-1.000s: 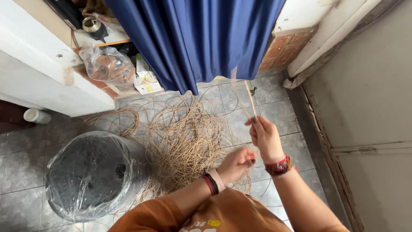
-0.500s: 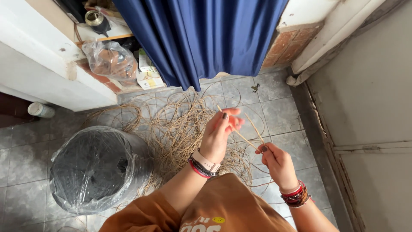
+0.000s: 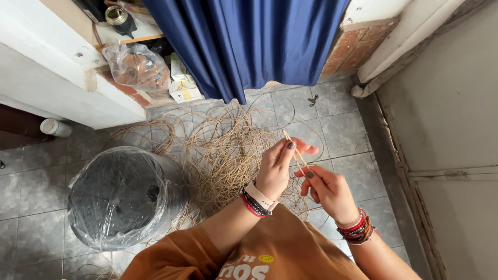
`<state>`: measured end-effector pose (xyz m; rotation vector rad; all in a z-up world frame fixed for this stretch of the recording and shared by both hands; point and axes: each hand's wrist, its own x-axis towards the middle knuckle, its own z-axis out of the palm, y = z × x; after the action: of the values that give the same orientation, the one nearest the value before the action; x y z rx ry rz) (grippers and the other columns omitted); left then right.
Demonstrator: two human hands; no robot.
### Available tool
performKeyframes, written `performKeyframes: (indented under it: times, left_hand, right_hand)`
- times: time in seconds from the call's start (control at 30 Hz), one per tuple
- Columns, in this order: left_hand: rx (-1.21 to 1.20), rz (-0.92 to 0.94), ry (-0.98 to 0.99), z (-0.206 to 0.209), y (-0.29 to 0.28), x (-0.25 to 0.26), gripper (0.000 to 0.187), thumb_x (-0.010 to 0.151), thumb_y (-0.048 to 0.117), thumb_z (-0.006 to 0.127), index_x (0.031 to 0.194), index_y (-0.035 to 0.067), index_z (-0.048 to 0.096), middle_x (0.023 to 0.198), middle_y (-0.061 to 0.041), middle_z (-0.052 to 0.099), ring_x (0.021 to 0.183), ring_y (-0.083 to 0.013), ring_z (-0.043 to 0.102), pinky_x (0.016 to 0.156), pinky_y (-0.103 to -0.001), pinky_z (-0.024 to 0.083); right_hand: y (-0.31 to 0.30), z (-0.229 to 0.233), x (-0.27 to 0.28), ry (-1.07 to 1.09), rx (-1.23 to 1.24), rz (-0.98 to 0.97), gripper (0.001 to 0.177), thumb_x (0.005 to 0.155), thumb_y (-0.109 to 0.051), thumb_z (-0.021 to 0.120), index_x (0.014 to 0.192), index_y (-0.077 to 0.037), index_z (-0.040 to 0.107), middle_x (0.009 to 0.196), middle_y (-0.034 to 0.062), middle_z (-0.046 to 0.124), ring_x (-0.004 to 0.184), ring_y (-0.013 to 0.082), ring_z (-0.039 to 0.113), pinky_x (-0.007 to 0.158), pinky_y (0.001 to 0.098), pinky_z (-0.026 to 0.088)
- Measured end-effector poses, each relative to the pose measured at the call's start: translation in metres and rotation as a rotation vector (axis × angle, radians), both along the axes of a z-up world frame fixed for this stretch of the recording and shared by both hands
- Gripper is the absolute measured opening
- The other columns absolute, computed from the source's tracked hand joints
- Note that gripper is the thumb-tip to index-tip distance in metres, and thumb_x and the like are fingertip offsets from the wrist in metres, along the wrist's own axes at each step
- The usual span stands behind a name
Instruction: Weaving natural fiber strands onto a circular frame to create a decorative fringe.
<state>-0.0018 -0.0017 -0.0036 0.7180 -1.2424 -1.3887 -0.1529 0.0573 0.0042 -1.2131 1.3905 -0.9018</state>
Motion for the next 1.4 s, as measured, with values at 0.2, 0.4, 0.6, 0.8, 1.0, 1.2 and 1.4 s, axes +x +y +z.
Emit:
performKeyframes:
  times: [0.2,0.4,0.6,0.8,1.0,1.2,1.4]
  left_hand:
    - [0.276,0.244,0.192,-0.011,-0.026,0.019,0.038,0.113,0.033,0.033,0.107,0.009,0.061,0.108,-0.022,0.074,0.111,-0.037,0.07,0.101,-0.054,0.055]
    - [0.407,0.59,0.573,-0.002,-0.071,0.098,0.026,0.103,0.036,0.046,0.093,0.016,0.06,0.142,-0.024,0.06,0.129,-0.0406,0.061,0.115,-0.051,0.042]
    - [0.361,0.207,-1.015,-0.005,-0.039,0.09,0.091,0.091,0.047,0.052,0.158,-0.003,0.015,0.161,-0.027,0.028,0.147,-0.0388,0.034,0.118,-0.048,0.033]
    - [-0.636,-0.121,-0.745,0.035,0.009,0.004,0.079,0.083,0.017,0.08,0.149,0.002,0.038,0.133,-0.019,0.061,0.121,-0.037,0.059,0.107,-0.048,0.046]
    - [-0.488,0.034,-1.192,-0.011,-0.016,0.053,0.017,0.103,0.015,0.05,0.103,0.011,0.066,0.053,0.0,0.06,0.038,-0.0201,0.056,0.033,-0.039,0.042]
    - [0.087,-0.148,-1.783,-0.046,-0.013,0.119,0.049,0.114,0.038,0.035,0.091,0.009,0.068,0.06,0.003,0.051,0.043,-0.0101,0.043,0.036,-0.024,0.036]
    - [-0.379,0.052,-0.883,0.035,0.035,0.043,0.081,0.102,0.033,0.053,0.161,-0.002,0.011,0.13,-0.041,0.056,0.107,-0.0543,0.065,0.088,-0.062,0.054]
  right_hand:
    - [0.003,-0.004,-0.035,0.124,-0.078,0.011,0.022,0.093,-0.007,0.063,0.106,-0.001,0.08,0.058,0.009,0.063,0.054,0.0135,0.047,0.052,0.0269,0.043]
    - [0.005,-0.002,-0.129,0.446,0.027,0.089,0.023,0.096,-0.013,0.063,0.098,-0.006,0.085,0.098,0.0018,0.085,0.089,0.0091,0.074,0.085,0.0227,0.053]
    - [-0.009,0.036,-0.125,0.682,-0.08,0.099,0.021,0.096,-0.015,0.063,0.091,-0.011,0.084,0.083,-0.0042,0.081,0.063,0.0073,0.058,0.065,0.023,0.046]
    - [-0.04,0.054,-0.065,0.766,-0.451,0.561,0.017,0.094,-0.024,0.063,0.095,-0.017,0.079,0.087,-0.0053,0.078,0.072,0.0165,0.072,0.068,0.0329,0.054]
    - [-0.059,0.048,-0.125,0.998,-0.159,0.525,0.018,0.098,-0.035,0.057,0.092,-0.022,0.068,0.062,0.0028,0.066,0.054,0.0217,0.062,0.061,0.0392,0.048]
    - [-0.093,0.053,-0.133,1.067,0.095,0.63,0.027,0.101,-0.036,0.046,0.091,-0.02,0.065,0.076,-0.0031,0.075,0.071,0.02,0.068,0.075,0.0308,0.049]
    - [-0.119,0.053,-0.008,0.996,-0.086,1.032,0.029,0.099,-0.048,0.047,0.117,-0.038,0.068,0.102,0.0015,0.078,0.104,0.0321,0.069,0.085,0.0478,0.058]
